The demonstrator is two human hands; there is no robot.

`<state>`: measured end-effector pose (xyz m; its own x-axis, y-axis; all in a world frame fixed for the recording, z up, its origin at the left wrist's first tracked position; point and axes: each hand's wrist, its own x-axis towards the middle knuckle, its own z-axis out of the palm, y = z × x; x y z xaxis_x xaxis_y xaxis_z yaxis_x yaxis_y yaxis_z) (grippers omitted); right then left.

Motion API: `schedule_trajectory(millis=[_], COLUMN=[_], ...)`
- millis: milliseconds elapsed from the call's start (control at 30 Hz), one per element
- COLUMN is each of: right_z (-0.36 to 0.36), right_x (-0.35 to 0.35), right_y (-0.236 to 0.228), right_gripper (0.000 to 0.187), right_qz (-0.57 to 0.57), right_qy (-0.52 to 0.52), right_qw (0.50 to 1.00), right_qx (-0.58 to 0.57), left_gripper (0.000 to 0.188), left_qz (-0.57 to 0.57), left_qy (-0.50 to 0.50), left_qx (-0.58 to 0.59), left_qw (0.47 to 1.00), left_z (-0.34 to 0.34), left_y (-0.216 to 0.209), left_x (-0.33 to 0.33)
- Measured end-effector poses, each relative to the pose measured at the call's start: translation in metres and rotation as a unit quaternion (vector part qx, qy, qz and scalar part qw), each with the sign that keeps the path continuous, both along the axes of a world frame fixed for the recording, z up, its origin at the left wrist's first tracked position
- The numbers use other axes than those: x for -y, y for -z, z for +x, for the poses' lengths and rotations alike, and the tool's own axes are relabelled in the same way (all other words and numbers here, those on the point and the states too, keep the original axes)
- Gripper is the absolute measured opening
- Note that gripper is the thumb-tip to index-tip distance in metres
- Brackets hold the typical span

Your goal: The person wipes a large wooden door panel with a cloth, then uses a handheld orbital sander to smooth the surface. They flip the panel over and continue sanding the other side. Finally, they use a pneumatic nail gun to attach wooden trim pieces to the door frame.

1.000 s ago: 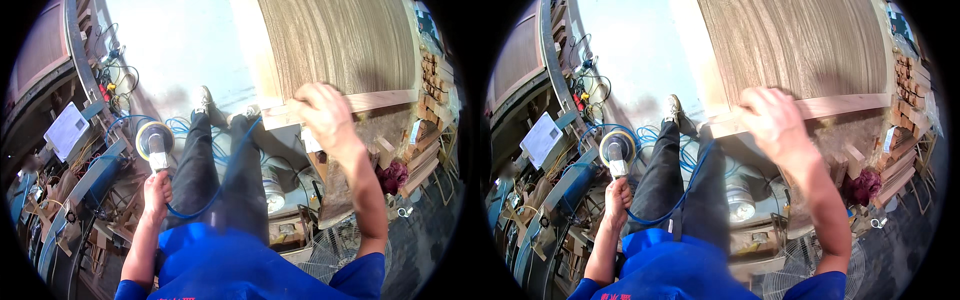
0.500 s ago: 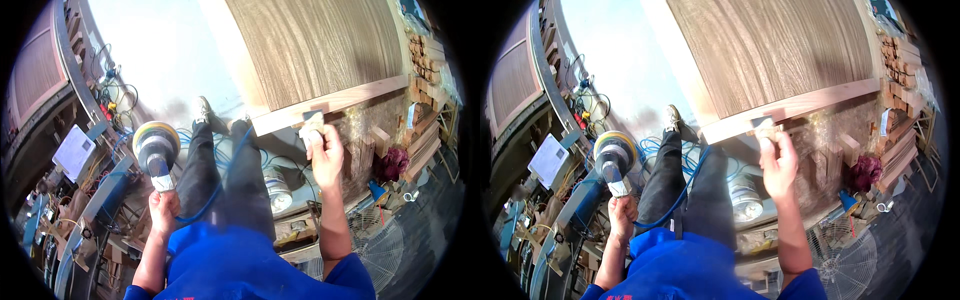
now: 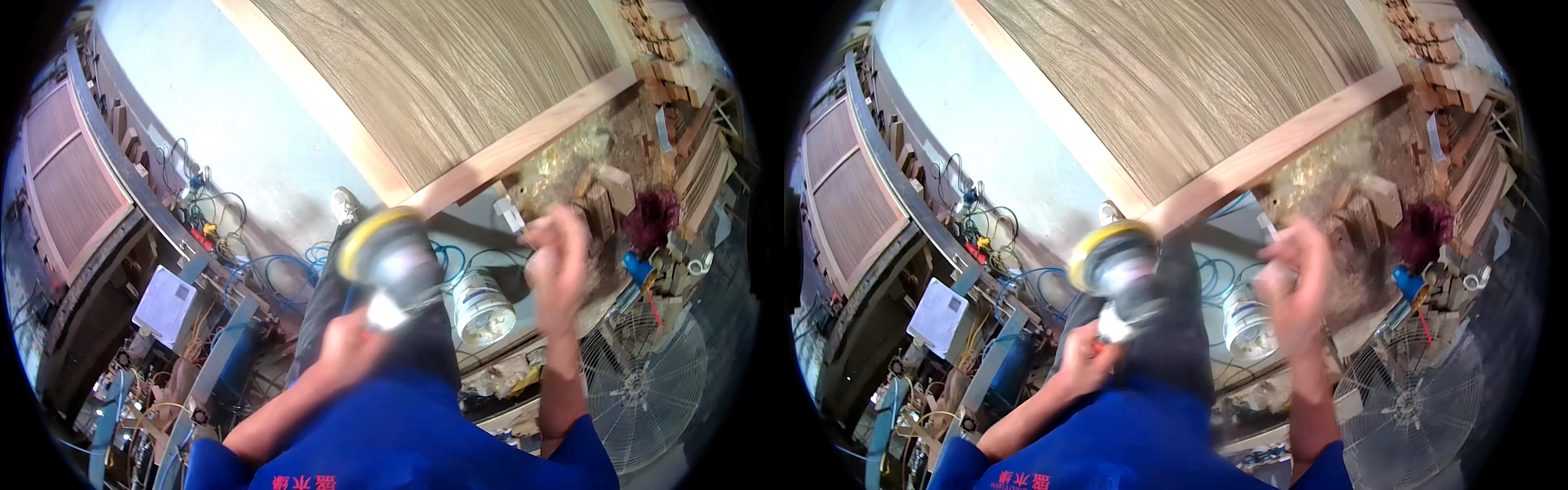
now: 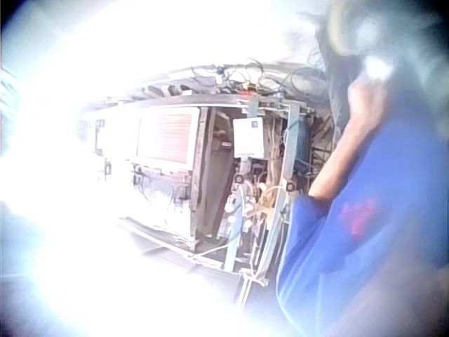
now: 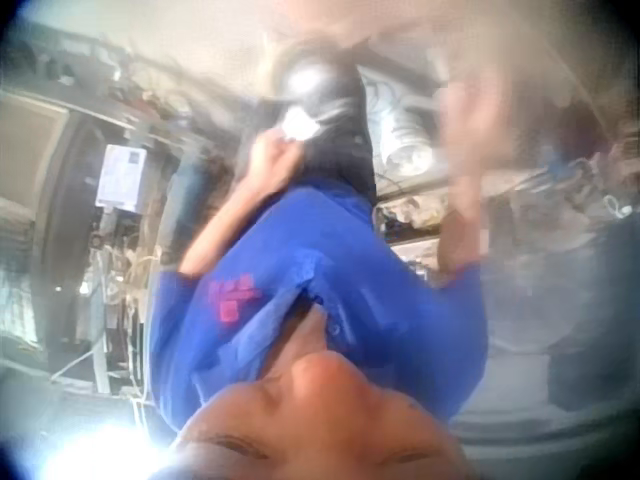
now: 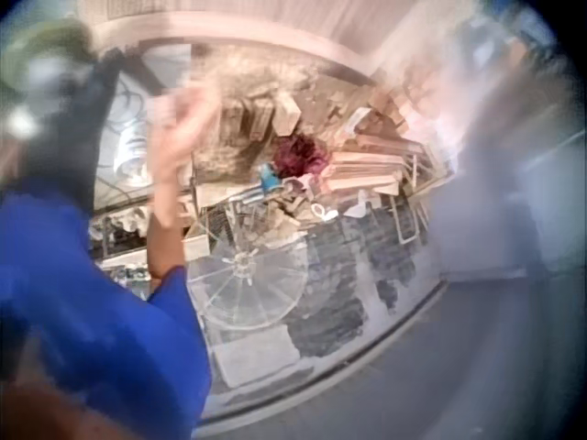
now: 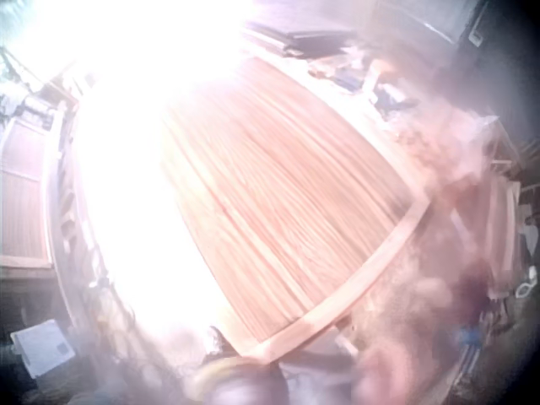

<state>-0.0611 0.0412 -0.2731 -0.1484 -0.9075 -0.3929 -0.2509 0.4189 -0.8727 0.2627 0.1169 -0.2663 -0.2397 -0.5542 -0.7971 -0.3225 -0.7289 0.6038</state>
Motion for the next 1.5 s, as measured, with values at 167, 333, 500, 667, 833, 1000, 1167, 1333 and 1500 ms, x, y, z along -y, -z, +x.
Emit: schedule_trajectory(millis=[167, 333, 500, 667, 833, 1000, 1167, 1333, 1500], right_z=[0.088, 0.054, 0.119, 0.177, 0.230, 0.316, 0.406, 0.520, 0.619], right_x=[-0.033, -0.010, -0.004, -0.019, -0.023, 0.076, 0.251, 0.425, 0.567], right_y=[-0.019, 0.018, 0.032, 0.017, -0.020, -0.017, 0.012, -0.023, -0.044], right_gripper=[0.082, 0.054, 0.047, 0.054, 0.062, 0.064, 0.060, 0.055, 0.061], right_qz=[-0.001, -0.095, -0.056, 0.068, 0.070, -0.002, -0.100, -0.167, -0.157], right_qy=[0.128, -0.034, -0.153, -0.181, -0.135, -0.136, -0.156, -0.219, -0.253], right_qw=[0.992, 0.941, 0.889, 0.892, 0.913, 0.923, 0.931, 0.925, 0.917], right_qx=[-0.012, -0.323, -0.428, -0.408, -0.378, -0.360, -0.313, -0.260, -0.266], left_gripper=[0.031, 0.046, 0.039, 0.030, 0.032, 0.032, 0.030, 0.032, 0.029], left_qz=[-0.097, -0.222, -0.155, -0.089, -0.156, -0.183, -0.228, -0.175, -0.187], left_qy=[0.172, 0.213, 0.241, 0.099, 0.103, 0.085, 0.148, 0.067, 0.043], left_qx=[-0.092, -0.104, -0.016, 0.044, 0.101, 0.114, 0.144, 0.153, 0.212], left_qw=[0.976, 0.946, 0.958, 0.990, 0.977, 0.973, 0.951, 0.970, 0.958], left_z=[-0.077, -0.042, 0.093, 0.204, 0.275, 0.322, 0.387, 0.501, 0.610], left_y=[0.008, 0.012, 0.042, 0.034, 0.023, 0.034, 0.033, 0.014, 0.031], left_x=[0.021, 0.019, 0.018, 0.027, 0.084, 0.184, 0.309, 0.408, 0.504])
